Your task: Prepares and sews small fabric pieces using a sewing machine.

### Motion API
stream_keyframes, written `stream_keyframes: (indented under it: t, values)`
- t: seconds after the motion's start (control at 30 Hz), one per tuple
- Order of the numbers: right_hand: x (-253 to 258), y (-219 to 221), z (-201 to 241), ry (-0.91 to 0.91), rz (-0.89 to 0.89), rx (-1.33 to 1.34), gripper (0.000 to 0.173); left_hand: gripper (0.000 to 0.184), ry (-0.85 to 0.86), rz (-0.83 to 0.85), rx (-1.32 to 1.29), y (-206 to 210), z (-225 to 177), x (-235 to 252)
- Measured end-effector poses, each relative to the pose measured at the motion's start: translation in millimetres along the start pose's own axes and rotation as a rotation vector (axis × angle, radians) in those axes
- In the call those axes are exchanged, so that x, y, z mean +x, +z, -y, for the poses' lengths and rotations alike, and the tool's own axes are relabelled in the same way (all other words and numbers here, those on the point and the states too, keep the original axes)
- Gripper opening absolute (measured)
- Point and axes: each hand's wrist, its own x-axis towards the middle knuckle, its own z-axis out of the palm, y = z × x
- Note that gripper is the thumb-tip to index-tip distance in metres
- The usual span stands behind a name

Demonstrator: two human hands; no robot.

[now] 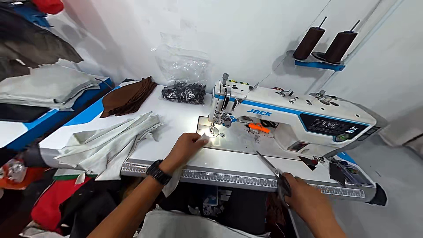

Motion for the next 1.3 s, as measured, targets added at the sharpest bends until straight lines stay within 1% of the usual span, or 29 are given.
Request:
stream_keyframes:
  t: [0.03, 0.07, 0.1, 0.13, 0.17, 0.2, 0.23, 0.27, 0.3, 0.33, 0.4, 0.43, 0.5, 0.57, 0.63, 0.7, 0.8, 0.93, 1.13, 1.3]
  values:
    - [-12, 7, 3, 0.015, -0.016, 0.026, 0.065, 0.026, -0.006, -0.001, -0.131, -3, -3, -23]
    - [-23, 16, 3, -0.001, -0.063, 0.125, 0.065, 0.022, -0.025, -0.003, -0.254, -6, -8, -45]
    - [-34, 24, 2, -0.036, -0.108, 0.292, 0.063, 0.018, -0.04, -0.004, -0.359, -8, -12, -66]
    - [-45, 30, 3, -0.074, -0.104, 0.514, 0.062, 0.016, -0.048, -0.008, -0.447, -9, -14, -84]
    - [-56, 35, 11, -0.122, -0.05, 0.793, 0.065, 0.015, -0.057, -0.021, -0.518, -9, -16, -101]
    - [-68, 42, 24, -0.212, 0.006, 1.096, 0.074, 0.015, -0.062, -0.046, -0.568, -7, -18, -116]
    - [-78, 48, 43, -0.326, 0.081, 1.33, 0.082, 0.014, -0.063, -0.076, -0.6, -5, -19, -128]
    - [-88, 54, 66, -0.446, 0.165, 1.466, 0.083, 0.013, -0.058, -0.11, -0.62, -2, -20, -137]
    - [-97, 58, 89, -0.535, 0.239, 1.531, 0.079, 0.012, -0.045, -0.138, -0.626, 0, -21, -144]
    - [-105, 59, 111, -0.574, 0.303, 1.558, 0.073, 0.012, -0.039, -0.155, -0.628, 2, -22, -150]
    - [-115, 57, 144, -0.576, 0.422, 1.542, 0.066, 0.014, -0.027, -0.174, -0.608, 4, -21, -158]
    - [-115, 56, 154, -0.581, 0.473, 1.53, 0.065, 0.016, -0.014, -0.173, -0.588, 5, -19, -161]
    - [-109, 50, 164, -0.603, 0.517, 1.491, 0.066, 0.02, 0.01, -0.16, -0.548, 4, -15, -164]
    - [-104, 41, 171, -0.604, 0.504, 1.446, 0.067, 0.017, 0.009, -0.145, -0.539, 1, -12, -168]
    - [-99, 35, 176, -0.582, 0.452, 1.39, 0.068, 0.014, 0.015, -0.153, -0.519, -1, -10, -170]
    - [-96, 33, 181, -0.576, 0.414, 1.351, 0.069, 0.014, 0.033, -0.181, -0.467, -2, -6, -172]
    - [-96, 36, 186, -0.582, 0.395, 1.354, 0.067, 0.016, 0.008, -0.183, -0.453, -3, -3, -176]
    - [-99, 41, 191, -0.564, 0.37, 1.353, 0.06, 0.017, -0.019, -0.172, -0.488, -4, 0, -176]
    - [-100, 48, 192, -0.571, 0.276, 1.298, 0.044, 0.018, -0.048, -0.155, -0.511, -3, 4, -177]
    - [-104, 49, 190, -0.556, 0.251, 1.268, 0.036, 0.017, -0.094, -0.1, -0.637, -4, 6, -179]
